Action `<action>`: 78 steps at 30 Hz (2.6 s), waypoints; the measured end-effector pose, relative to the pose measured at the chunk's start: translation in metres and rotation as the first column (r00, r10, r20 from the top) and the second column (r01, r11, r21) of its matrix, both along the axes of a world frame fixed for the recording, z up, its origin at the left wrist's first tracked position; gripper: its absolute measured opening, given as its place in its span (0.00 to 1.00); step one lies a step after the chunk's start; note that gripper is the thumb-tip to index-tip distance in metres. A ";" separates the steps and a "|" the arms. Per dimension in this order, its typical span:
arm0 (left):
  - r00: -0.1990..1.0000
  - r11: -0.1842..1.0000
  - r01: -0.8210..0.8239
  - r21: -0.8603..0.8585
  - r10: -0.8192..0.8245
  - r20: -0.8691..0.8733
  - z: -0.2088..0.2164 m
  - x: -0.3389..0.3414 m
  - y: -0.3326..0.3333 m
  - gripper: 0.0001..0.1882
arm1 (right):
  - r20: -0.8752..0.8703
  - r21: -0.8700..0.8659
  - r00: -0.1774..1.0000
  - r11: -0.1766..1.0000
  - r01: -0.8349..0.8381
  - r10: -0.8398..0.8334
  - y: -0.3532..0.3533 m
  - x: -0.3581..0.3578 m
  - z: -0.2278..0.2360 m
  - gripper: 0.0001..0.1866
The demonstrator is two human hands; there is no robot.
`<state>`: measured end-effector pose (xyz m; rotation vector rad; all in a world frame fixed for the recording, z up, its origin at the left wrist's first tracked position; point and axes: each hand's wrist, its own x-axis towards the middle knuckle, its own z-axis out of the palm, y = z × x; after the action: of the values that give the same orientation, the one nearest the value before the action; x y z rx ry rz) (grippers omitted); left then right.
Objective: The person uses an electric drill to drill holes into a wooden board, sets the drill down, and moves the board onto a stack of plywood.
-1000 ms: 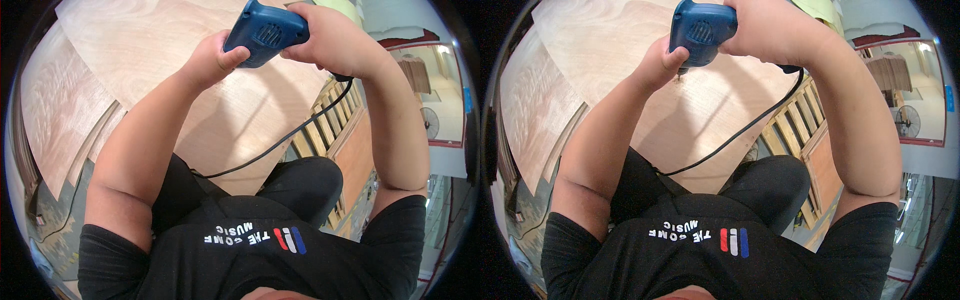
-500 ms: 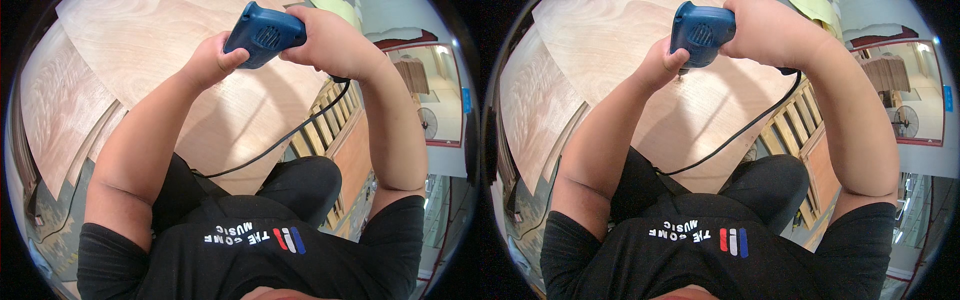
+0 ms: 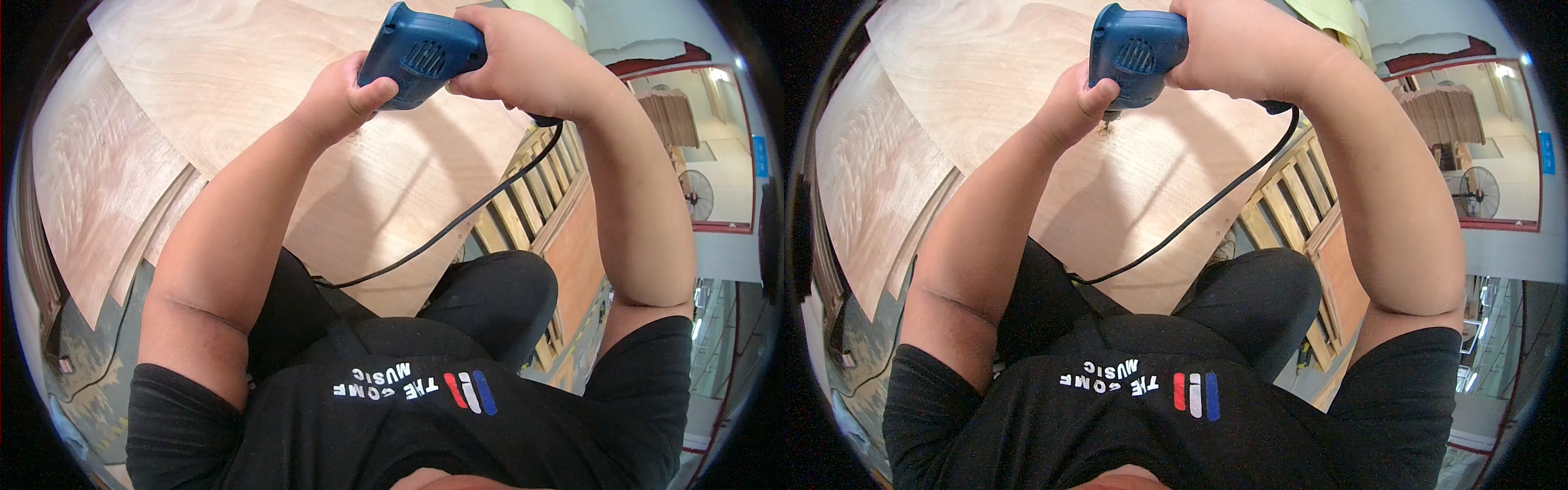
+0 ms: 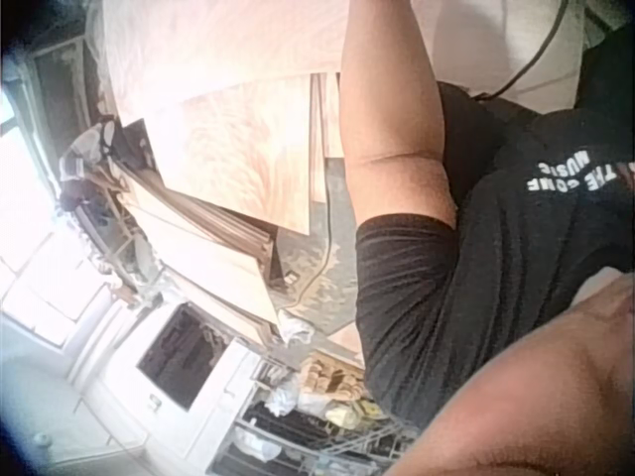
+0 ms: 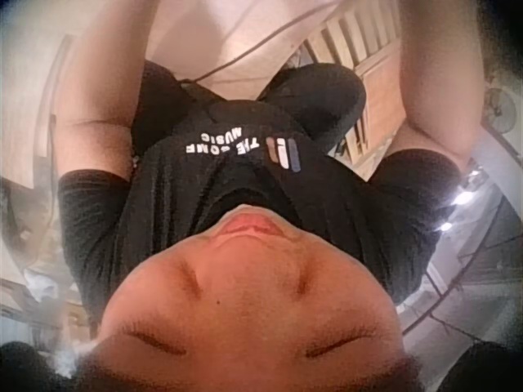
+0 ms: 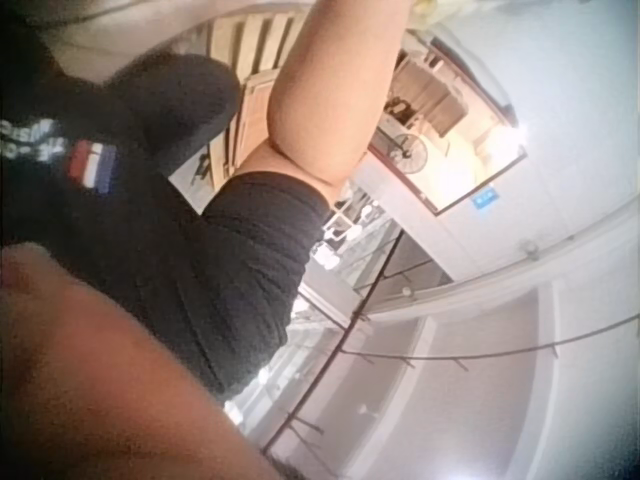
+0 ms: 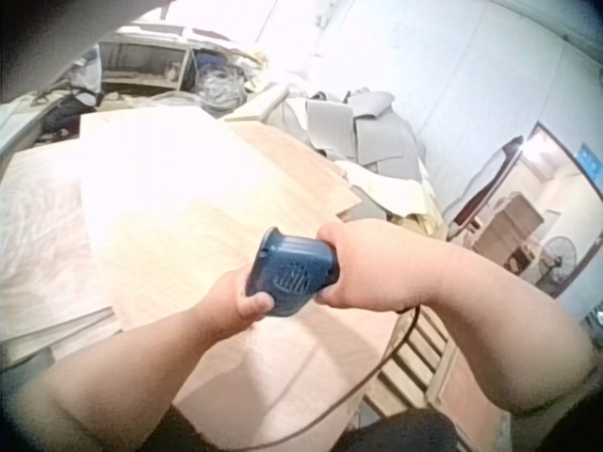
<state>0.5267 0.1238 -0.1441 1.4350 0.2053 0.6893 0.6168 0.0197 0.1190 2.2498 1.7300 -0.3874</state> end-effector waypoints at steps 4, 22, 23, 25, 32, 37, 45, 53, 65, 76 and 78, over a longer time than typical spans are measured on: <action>1.000 1.000 -0.026 0.003 0.026 0.006 -0.001 0.001 0.000 0.61 | -0.030 -0.026 1.000 1.000 0.003 -0.004 0.002 -0.003 0.007 0.21; 0.998 0.997 -0.054 0.048 0.055 -0.018 -0.007 0.003 0.002 0.64 | -0.071 0.199 0.997 0.979 0.030 -0.016 -0.010 0.013 -0.031 0.24; 0.998 0.998 -0.038 0.048 0.040 -0.047 -0.008 0.004 0.003 0.64 | -0.071 0.199 0.997 0.980 0.031 -0.017 -0.010 0.017 -0.035 0.24; 0.997 0.999 -0.020 0.048 0.024 -0.075 -0.016 0.004 0.006 0.63 | -0.094 0.095 0.993 0.992 0.085 -0.077 -0.007 0.026 -0.042 0.24; 0.995 0.994 0.017 0.110 -0.006 -0.096 -0.037 0.009 0.009 0.60 | -0.135 0.146 0.986 0.983 0.115 -0.096 -0.015 0.031 -0.068 0.22; 0.998 0.998 0.039 0.040 -0.037 -0.048 -0.034 0.015 0.007 0.58 | -0.125 0.179 0.991 0.981 0.069 -0.047 -0.016 0.030 -0.050 0.22; 0.990 1.000 0.001 -0.004 0.000 0.139 -0.016 0.009 0.002 0.65 | -0.087 0.086 0.964 0.963 0.257 -0.250 -0.009 -0.012 -0.025 0.21; 0.942 0.980 0.201 -0.006 -0.192 0.274 -0.005 0.009 0.012 0.53 | -0.454 -0.332 0.698 0.832 0.444 -0.554 0.002 -0.027 0.034 0.22; 0.995 0.995 0.096 -0.034 -0.095 0.029 0.005 0.009 -0.012 0.23 | 0.247 0.358 0.960 0.933 0.037 -0.133 -0.046 -0.031 -0.012 0.22; 0.935 0.912 0.347 -0.218 -0.316 0.163 -0.005 0.021 0.011 0.31 | -0.251 0.039 0.863 0.886 0.462 -0.439 -0.021 -0.012 0.014 0.20; 0.931 0.908 0.354 -0.225 -0.319 0.177 -0.006 0.020 0.011 0.29 | -0.191 0.073 0.881 0.889 0.452 -0.432 -0.021 -0.011 0.004 0.20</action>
<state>0.5469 0.1350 -0.1497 1.1343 -0.0627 0.4538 0.6061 -0.0010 0.1233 2.7710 1.3168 -0.6029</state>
